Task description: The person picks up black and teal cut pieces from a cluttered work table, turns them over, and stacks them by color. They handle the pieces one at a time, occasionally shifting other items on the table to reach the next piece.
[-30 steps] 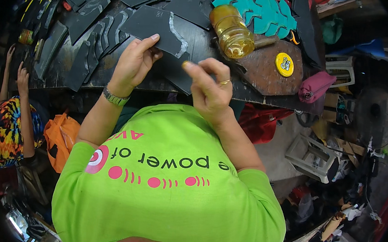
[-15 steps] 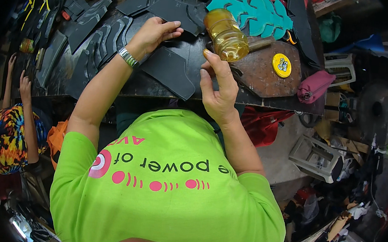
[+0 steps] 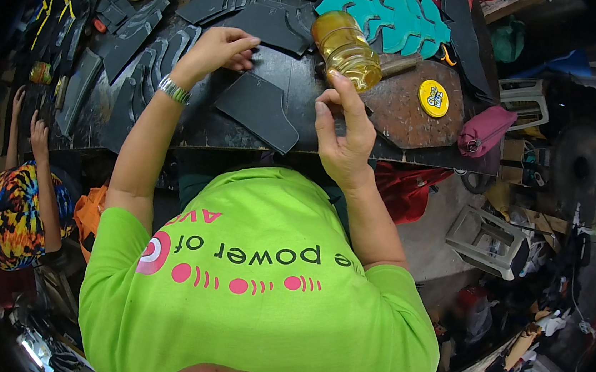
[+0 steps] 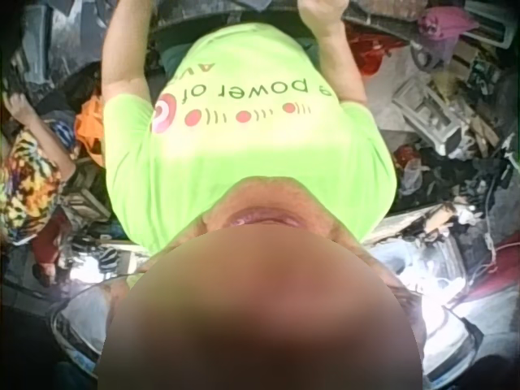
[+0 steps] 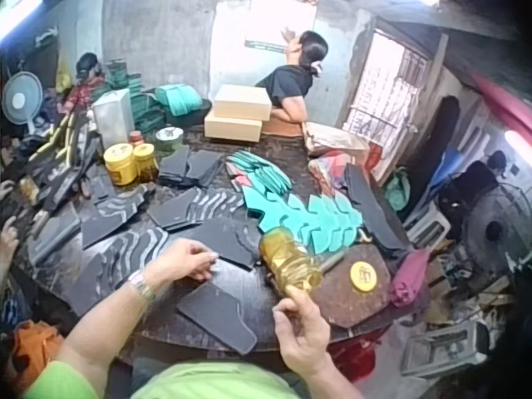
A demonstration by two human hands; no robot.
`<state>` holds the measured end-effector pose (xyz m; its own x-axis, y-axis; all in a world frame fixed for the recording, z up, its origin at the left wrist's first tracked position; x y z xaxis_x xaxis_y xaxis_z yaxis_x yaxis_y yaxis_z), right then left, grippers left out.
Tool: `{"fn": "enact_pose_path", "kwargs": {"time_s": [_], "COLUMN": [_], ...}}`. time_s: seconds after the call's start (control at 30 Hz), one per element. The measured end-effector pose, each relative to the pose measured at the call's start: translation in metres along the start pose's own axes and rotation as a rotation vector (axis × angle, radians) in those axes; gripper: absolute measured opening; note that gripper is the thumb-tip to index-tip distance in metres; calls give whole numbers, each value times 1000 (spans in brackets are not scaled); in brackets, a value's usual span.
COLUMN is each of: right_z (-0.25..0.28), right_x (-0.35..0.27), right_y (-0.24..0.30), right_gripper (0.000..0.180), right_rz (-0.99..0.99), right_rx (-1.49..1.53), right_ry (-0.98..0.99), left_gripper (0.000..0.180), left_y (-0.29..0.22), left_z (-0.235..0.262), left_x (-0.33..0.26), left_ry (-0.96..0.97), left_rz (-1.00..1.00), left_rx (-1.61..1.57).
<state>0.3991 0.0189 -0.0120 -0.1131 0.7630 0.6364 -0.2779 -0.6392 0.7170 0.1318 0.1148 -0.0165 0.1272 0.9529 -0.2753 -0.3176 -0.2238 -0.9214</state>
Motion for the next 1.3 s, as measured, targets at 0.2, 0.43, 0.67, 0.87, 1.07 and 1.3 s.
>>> {"fn": "enact_pose_path", "kwargs": {"time_s": [0.2, 0.43, 0.67, 0.87, 1.07, 1.3], "right_z": [25, 16, 28, 54, 43, 46], "right_x": [10, 12, 15, 26, 19, 25], "right_y": [1, 3, 6, 6, 7, 21], "right_gripper": [37, 43, 37, 36, 52, 50], "right_rz": [-91, -85, -93, -207, -336, -308], "right_rx": [-40, 64, -73, -519, -819, -1027], "right_ry": [-60, -73, 22, 214, 442, 584], "left_gripper": [25, 34, 32, 55, 67, 63], "left_y": [-54, -135, -132, -49, 22, 26], "left_z": [-11, -71, -65, -43, -42, -45], "left_x": [-98, -172, -155, -113, -115, -115], "left_ry": [89, 607, 507, -279, -338, -439], "left_rz": [-500, -1127, -1061, -666, -371, -492], "left_rx": [-220, -1090, -572, 689, 715, 686]}}
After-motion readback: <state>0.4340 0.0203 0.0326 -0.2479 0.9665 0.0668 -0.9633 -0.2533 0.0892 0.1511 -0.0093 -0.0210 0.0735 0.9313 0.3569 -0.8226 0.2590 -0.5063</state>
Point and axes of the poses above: each hand's wrist, its own x-axis towards the middle knuckle, its own z-axis out of the back of the hand, y = z × x, the point moved 1 cm from there along x, towards the middle knuckle, and after that the axes turned 5 degrees about -x, right-handed, at the moved point
